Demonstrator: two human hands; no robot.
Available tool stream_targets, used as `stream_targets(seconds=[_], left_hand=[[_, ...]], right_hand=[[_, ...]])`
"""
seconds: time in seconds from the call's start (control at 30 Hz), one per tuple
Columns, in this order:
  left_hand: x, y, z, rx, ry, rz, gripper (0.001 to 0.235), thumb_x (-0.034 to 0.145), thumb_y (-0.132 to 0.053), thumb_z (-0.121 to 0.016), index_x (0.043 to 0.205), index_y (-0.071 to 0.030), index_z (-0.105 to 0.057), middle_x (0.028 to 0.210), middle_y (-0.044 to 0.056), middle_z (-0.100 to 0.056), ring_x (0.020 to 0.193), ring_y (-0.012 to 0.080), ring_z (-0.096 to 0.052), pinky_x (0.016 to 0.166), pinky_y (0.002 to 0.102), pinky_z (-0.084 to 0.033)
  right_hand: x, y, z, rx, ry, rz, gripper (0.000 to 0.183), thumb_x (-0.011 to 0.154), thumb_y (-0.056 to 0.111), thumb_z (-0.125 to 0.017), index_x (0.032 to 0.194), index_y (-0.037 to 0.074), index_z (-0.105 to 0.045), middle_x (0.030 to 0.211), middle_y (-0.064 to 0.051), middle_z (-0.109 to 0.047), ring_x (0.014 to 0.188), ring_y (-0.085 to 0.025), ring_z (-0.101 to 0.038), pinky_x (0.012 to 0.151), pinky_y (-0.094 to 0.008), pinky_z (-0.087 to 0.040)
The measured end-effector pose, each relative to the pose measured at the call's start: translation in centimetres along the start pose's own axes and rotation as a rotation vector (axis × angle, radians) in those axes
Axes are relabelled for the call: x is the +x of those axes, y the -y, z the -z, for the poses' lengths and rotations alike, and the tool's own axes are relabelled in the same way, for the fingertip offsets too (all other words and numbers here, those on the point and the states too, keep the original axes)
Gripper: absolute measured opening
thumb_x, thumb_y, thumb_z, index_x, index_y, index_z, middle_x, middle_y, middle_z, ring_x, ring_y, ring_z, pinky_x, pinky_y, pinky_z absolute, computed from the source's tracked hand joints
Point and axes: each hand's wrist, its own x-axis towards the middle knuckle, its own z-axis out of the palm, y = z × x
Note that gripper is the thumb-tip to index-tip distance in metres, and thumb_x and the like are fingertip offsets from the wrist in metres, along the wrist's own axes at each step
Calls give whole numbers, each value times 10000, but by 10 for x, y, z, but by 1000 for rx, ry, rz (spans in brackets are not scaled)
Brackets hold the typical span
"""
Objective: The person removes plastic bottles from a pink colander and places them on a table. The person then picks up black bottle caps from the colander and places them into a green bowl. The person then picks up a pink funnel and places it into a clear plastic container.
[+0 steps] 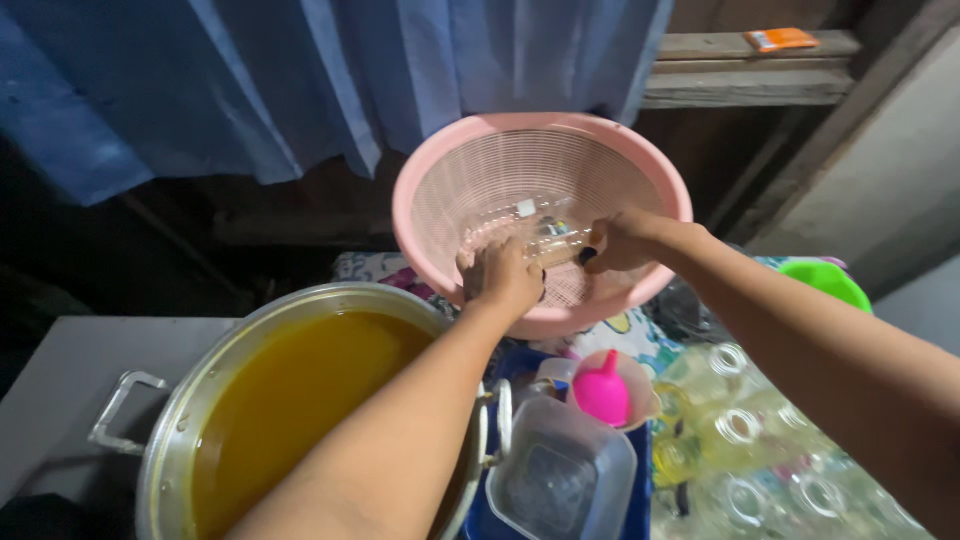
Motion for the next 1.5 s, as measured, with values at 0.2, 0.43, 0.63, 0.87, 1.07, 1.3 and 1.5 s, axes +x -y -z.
stream_targets(seconds=[0.2,0.43,0.63,0.87,1.07,1.3,1.5], left_hand=[[-3,-5,1,55,62,76,476,904,-384,-647,1287,-104,-611,1288,155,-638,1289,331,-542,1144,562,-281],[-11,-11,15,-2,136,96,435,882,-342,-668,1233,-86,-643,1248,157,-646,1276,329,-551,1111,524,-330],[-14,-10,17,-25,131,70,378,895,-317,-656,1188,-81,-680,1198,170,-666,1217,355,-595,1095,506,-381],[-11,-10,13,-57,123,93,382,865,-295,-662,1179,-77,-673,1178,169,-664,1208,346,-583,1067,497,-398],[-13,-11,14,-56,92,86,327,860,-266,-661,1113,-66,-715,1154,167,-687,1174,346,-617,1051,493,-438],[-12,-8,12,-50,65,92,357,829,-277,-673,1131,-89,-714,1167,175,-685,1148,377,-634,994,499,-484],[-6,2,-5,-24,-37,13,331,826,-329,-678,1064,-107,-736,1123,155,-710,1089,357,-674,932,502,-524]], right_hand=[[66,-7,-21,-150,7,23,723,801,611,-748,1387,201,-641,1248,-102,-726,1173,-302,-673,1028,-414,-511],[106,-9,-36,-177,-90,29,980,701,567,-836,1532,227,-442,1491,-53,-558,1314,-277,-580,1078,-450,-472],[151,-9,-66,-212,-42,30,1169,663,645,-837,1619,223,-314,1428,-103,-600,1281,-289,-621,1060,-433,-527],[189,-11,-114,-155,127,45,954,638,654,-899,1406,170,-608,1342,-141,-654,1319,-356,-538,1098,-457,-454],[166,5,-106,145,230,13,992,621,432,-926,1467,153,-489,1349,-205,-625,1234,-353,-635,1014,-462,-564],[87,26,-34,277,-51,85,952,634,489,-933,1405,82,-549,1272,-219,-663,1149,-354,-650,973,-460,-544],[-35,-7,49,704,-235,-49,831,682,408,-894,1380,76,-589,1303,-157,-666,1036,-267,-726,776,-372,-653]])
